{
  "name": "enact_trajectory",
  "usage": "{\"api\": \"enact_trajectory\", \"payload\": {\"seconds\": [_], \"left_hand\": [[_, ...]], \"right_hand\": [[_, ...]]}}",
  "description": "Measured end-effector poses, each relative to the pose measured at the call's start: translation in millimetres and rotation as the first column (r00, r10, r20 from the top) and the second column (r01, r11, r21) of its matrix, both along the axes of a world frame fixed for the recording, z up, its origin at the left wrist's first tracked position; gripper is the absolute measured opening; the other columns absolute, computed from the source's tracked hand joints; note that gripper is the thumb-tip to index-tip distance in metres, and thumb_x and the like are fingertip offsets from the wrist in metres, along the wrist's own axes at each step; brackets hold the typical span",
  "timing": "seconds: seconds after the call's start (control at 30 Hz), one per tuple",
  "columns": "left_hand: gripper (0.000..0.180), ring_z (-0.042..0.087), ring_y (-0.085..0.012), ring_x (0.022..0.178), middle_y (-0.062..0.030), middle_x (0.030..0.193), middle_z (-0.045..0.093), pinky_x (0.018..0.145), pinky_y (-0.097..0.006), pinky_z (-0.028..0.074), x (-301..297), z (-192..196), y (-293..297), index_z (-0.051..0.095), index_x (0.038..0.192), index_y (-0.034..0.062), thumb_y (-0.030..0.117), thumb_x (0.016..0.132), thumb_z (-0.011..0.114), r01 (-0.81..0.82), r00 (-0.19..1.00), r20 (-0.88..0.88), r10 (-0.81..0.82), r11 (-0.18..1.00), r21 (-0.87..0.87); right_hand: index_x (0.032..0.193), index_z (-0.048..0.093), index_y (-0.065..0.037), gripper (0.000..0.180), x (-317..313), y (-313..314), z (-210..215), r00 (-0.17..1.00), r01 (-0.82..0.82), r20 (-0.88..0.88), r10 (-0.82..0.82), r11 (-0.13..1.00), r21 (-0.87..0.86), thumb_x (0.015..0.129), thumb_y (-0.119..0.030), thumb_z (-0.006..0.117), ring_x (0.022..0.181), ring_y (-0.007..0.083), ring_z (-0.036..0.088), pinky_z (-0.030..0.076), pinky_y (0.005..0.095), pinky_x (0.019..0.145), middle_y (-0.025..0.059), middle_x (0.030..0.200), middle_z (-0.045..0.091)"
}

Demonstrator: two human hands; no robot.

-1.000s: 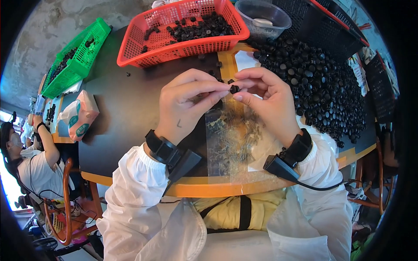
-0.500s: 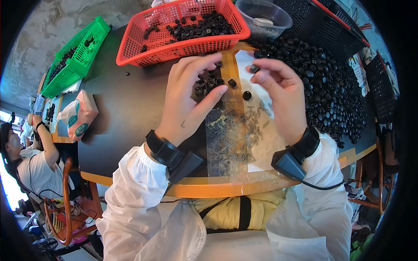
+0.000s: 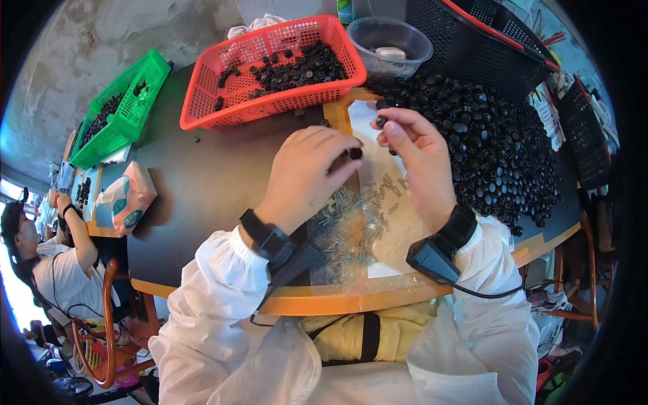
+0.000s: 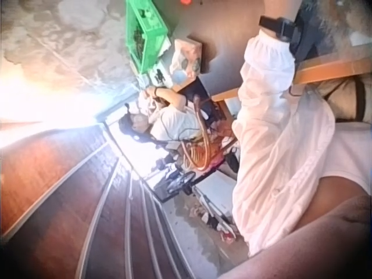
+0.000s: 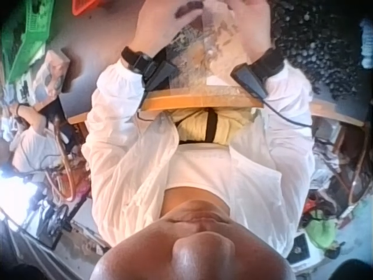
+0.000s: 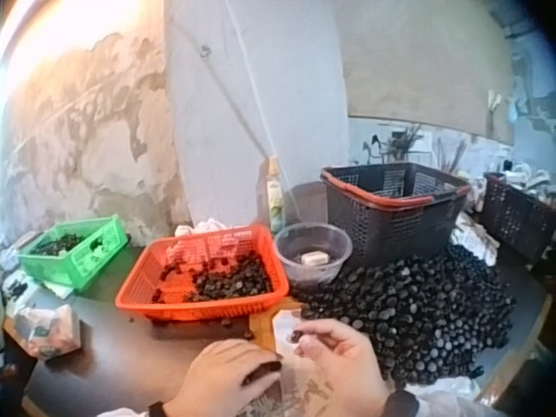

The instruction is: Assembling and inspecting small black plastic shoe components.

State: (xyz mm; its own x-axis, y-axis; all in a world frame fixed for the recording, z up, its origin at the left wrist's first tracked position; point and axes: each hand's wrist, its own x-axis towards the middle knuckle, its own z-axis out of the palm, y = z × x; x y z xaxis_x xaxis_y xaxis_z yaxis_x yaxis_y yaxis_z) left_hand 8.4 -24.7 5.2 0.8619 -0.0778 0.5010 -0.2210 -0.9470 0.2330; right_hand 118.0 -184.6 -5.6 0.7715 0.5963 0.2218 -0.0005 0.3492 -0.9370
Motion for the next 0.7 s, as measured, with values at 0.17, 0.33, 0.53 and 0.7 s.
{"api": "enact_trajectory", "payload": {"seconds": [0.17, 0.33, 0.53, 0.7], "left_hand": [[0.031, 0.063, -0.0161, 0.093, -0.0072, 0.106, 0.064, 0.081, -0.028, 0.051, -11, 2, -7, 0.064, 0.117, 0.0044, -0.002, 0.086, 0.067, 0.0, 1.0, 0.006, 0.006, 0.748, -0.664], [0.029, 0.062, -0.0125, 0.084, -0.006, 0.1, 0.065, 0.075, -0.027, 0.052, -19, -7, -3, 0.064, 0.108, 0.002, -0.002, 0.081, 0.074, 0.035, 0.996, 0.077, 0.045, 0.589, -0.807], [0.032, 0.061, -0.0125, 0.079, -0.0073, 0.101, 0.065, 0.073, -0.026, 0.052, -21, -6, 3, 0.066, 0.102, 0.0025, -0.004, 0.073, 0.079, 0.124, 0.988, 0.151, -0.03, 0.739, -0.662], [0.035, 0.061, -0.0139, 0.078, -0.0081, 0.101, 0.065, 0.072, -0.027, 0.053, -24, -5, 5, 0.067, 0.102, 0.0027, -0.009, 0.071, 0.077, 0.101, 0.988, 0.153, 0.0, 0.753, -0.65]], "right_hand": [[0.114, 0.066, -0.001, 0.027, -10, 0, 1, 0.992, -0.086, 0.085, 0.093, 0.992, -0.091, 0.087, -0.001, 0.071, 0.093, 0.0085, 0.062, 0.05, 0.0238, 0.084, 0.0024, 0.105, 0.067], [0.105, 0.07, -0.002, 0.023, -20, -2, 10, 0.987, -0.064, 0.128, 0.097, 0.967, -0.245, 0.083, -0.003, 0.075, 0.08, 0.0068, 0.063, 0.051, 0.0228, 0.07, 0.001, 0.094, 0.07], [0.1, 0.074, -0.004, 0.023, -19, -1, 10, 0.879, 0.086, 0.475, 0.031, 0.971, -0.221, 0.078, -0.004, 0.078, 0.078, 0.0102, 0.064, 0.05, 0.0241, 0.069, 0.0047, 0.095, 0.072], [0.098, 0.074, -0.006, 0.024, -20, -3, 11, 0.878, 0.074, 0.477, 0.045, 0.971, -0.227, 0.075, -0.005, 0.08, 0.078, 0.014, 0.065, 0.05, 0.0259, 0.07, 0.0057, 0.094, 0.072]]}}
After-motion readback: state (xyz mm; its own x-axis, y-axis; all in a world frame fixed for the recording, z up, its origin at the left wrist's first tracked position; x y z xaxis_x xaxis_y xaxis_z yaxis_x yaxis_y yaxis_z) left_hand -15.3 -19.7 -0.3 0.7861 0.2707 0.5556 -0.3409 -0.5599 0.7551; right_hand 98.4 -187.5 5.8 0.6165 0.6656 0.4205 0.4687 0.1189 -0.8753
